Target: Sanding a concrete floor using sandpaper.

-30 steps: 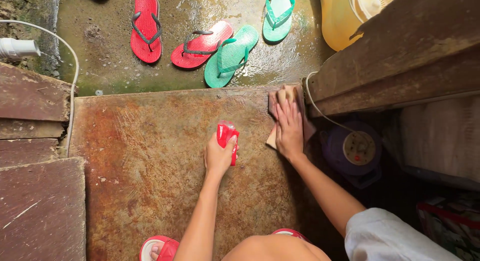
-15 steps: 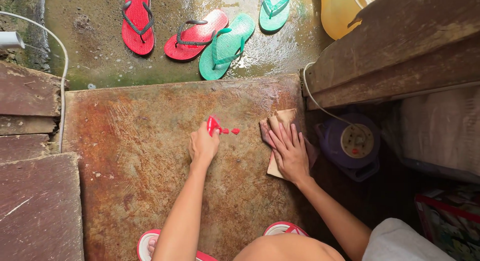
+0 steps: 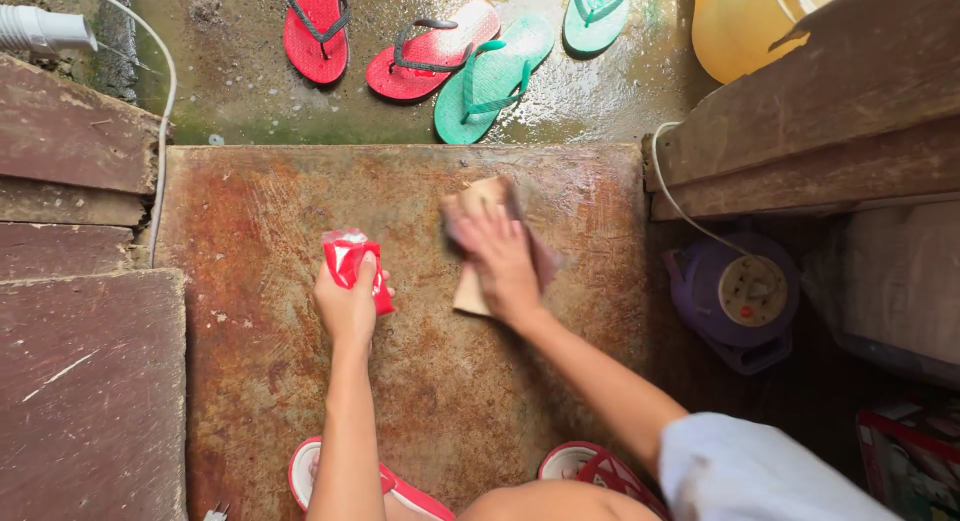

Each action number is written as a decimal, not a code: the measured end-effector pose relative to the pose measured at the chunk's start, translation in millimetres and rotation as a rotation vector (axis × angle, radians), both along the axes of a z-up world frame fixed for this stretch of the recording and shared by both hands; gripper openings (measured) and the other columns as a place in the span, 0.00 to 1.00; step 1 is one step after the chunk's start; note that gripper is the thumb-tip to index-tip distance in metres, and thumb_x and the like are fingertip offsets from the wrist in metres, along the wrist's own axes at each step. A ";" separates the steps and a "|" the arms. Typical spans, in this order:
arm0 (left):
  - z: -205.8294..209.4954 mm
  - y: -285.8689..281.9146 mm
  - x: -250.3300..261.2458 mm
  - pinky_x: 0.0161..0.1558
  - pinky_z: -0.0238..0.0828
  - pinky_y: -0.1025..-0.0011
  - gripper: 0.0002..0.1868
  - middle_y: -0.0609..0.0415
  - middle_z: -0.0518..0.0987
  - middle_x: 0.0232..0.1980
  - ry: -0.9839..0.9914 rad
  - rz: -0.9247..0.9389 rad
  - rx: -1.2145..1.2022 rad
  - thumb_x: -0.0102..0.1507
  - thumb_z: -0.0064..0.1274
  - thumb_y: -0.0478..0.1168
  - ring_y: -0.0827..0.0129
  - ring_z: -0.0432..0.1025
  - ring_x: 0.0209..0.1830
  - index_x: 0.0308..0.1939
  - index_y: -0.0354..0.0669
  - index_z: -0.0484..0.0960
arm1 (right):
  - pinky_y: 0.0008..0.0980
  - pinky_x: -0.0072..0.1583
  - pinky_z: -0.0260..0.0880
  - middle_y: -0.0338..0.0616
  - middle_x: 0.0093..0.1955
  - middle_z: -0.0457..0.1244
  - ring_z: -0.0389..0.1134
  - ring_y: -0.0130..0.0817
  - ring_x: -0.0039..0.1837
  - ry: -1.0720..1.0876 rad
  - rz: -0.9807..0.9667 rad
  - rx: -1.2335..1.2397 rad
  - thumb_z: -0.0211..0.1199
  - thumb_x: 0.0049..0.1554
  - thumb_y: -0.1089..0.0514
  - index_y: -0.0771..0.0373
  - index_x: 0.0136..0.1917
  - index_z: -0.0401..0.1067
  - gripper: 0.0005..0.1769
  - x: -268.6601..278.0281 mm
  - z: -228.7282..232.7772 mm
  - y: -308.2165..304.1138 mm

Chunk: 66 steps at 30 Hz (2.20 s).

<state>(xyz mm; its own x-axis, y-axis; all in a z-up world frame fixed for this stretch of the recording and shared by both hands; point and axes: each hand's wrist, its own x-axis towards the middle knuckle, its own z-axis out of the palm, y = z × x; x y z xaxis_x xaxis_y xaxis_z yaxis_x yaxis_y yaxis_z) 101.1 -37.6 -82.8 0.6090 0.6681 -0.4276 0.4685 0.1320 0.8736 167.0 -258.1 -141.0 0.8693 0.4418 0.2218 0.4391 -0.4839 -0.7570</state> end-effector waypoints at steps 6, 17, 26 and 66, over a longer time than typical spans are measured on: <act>23.6 -0.4 -21.3 0.27 0.80 0.68 0.14 0.50 0.83 0.43 -0.081 0.116 -0.057 0.66 0.56 0.35 0.69 0.80 0.31 0.55 0.37 0.76 | 0.56 0.82 0.41 0.48 0.83 0.49 0.42 0.54 0.86 -0.050 0.306 -0.082 0.61 0.59 0.62 0.57 0.78 0.63 0.33 -29.3 23.8 77.1; 40.5 27.7 -44.7 0.27 0.79 0.68 0.15 0.52 0.82 0.44 -0.218 0.255 -0.064 0.66 0.57 0.36 0.69 0.78 0.32 0.55 0.38 0.75 | 0.37 0.67 0.70 0.49 0.67 0.66 0.68 0.37 0.65 0.597 -0.142 0.386 0.45 0.70 0.48 0.65 0.72 0.69 0.26 47.1 -9.7 -59.1; 34.5 18.8 -48.7 0.28 0.80 0.68 0.15 0.51 0.82 0.44 -0.179 0.245 -0.045 0.66 0.57 0.36 0.69 0.78 0.33 0.56 0.39 0.74 | 0.40 0.56 0.74 0.52 0.52 0.68 0.72 0.41 0.54 0.368 -0.210 -0.224 0.75 0.48 0.44 0.60 0.72 0.66 0.44 41.8 22.4 -42.6; 41.2 16.4 -42.7 0.28 0.79 0.69 0.14 0.51 0.81 0.43 -0.189 0.214 -0.075 0.67 0.56 0.37 0.70 0.78 0.33 0.55 0.38 0.75 | 0.46 0.82 0.42 0.50 0.85 0.45 0.43 0.50 0.85 -0.070 0.337 -0.351 0.57 0.58 0.58 0.55 0.80 0.55 0.37 29.6 29.2 -8.6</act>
